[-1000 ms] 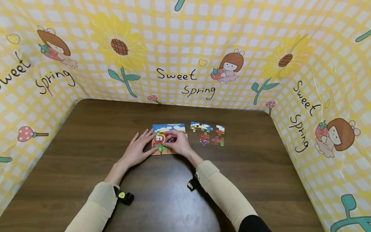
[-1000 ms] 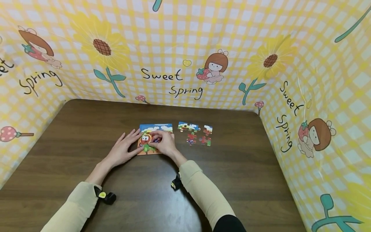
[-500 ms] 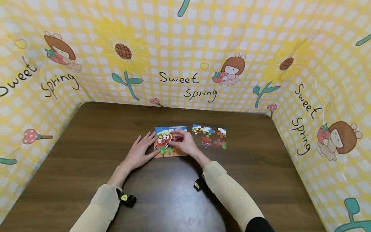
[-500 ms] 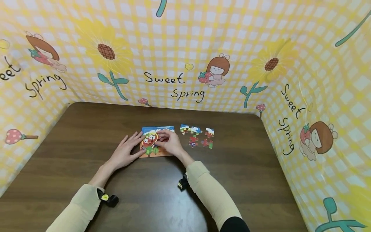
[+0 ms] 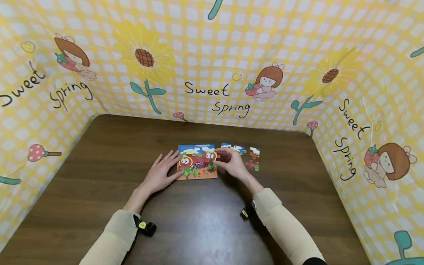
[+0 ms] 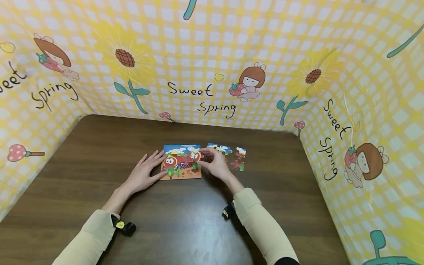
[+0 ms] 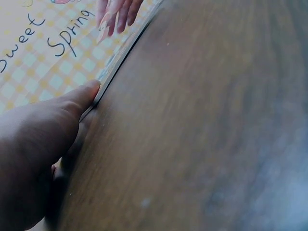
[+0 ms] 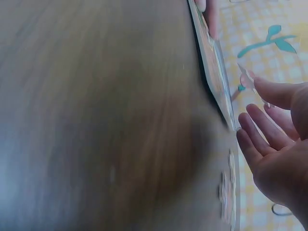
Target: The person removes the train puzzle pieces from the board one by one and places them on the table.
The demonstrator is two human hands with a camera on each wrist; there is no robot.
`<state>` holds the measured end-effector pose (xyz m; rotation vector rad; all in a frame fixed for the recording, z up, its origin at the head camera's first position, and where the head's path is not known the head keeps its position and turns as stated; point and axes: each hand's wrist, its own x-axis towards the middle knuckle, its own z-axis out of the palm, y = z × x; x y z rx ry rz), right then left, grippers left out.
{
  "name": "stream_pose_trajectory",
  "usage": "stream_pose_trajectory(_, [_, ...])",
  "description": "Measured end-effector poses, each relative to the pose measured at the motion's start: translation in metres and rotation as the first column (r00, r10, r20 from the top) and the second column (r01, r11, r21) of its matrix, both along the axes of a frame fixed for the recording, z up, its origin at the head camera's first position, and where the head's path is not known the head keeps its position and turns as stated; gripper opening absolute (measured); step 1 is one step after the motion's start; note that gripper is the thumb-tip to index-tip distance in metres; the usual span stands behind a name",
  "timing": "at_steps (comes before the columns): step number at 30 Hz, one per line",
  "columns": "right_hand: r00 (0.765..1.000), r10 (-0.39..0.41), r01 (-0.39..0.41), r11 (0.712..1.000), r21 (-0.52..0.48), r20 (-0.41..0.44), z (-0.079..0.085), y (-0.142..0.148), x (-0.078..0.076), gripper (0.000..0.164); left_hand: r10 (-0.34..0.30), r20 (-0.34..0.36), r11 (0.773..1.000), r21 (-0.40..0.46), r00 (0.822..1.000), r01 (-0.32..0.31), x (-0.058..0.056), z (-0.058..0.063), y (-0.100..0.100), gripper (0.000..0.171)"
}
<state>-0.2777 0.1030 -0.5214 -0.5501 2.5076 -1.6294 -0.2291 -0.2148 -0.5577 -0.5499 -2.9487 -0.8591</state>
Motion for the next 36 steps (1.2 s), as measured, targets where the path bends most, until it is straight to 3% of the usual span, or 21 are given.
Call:
stream_pose_trajectory(12, [0.999, -0.047, 0.048, 0.995, 0.087, -0.022, -0.004, 0.035, 0.000, 0.045, 0.003, 0.004, 1.000, -0.008, 1.000, -0.003, 0.000, 0.000, 0.000, 0.074])
stream_pose_trajectory(33, [0.991, -0.004, 0.048, 0.946, 0.320, -0.137, -0.015, 0.048, -0.003, 0.043, 0.007, 0.000, 1.000, -0.011, 1.000, -0.007, -0.001, -0.002, 0.000, 0.074])
stream_pose_trajectory(36, [0.980, 0.012, 0.054, 0.945, 0.323, -0.198, -0.029, 0.053, -0.011, 0.044, 0.007, 0.012, 1.000, -0.008, 1.000, -0.007, -0.001, -0.002, 0.000, 0.074])
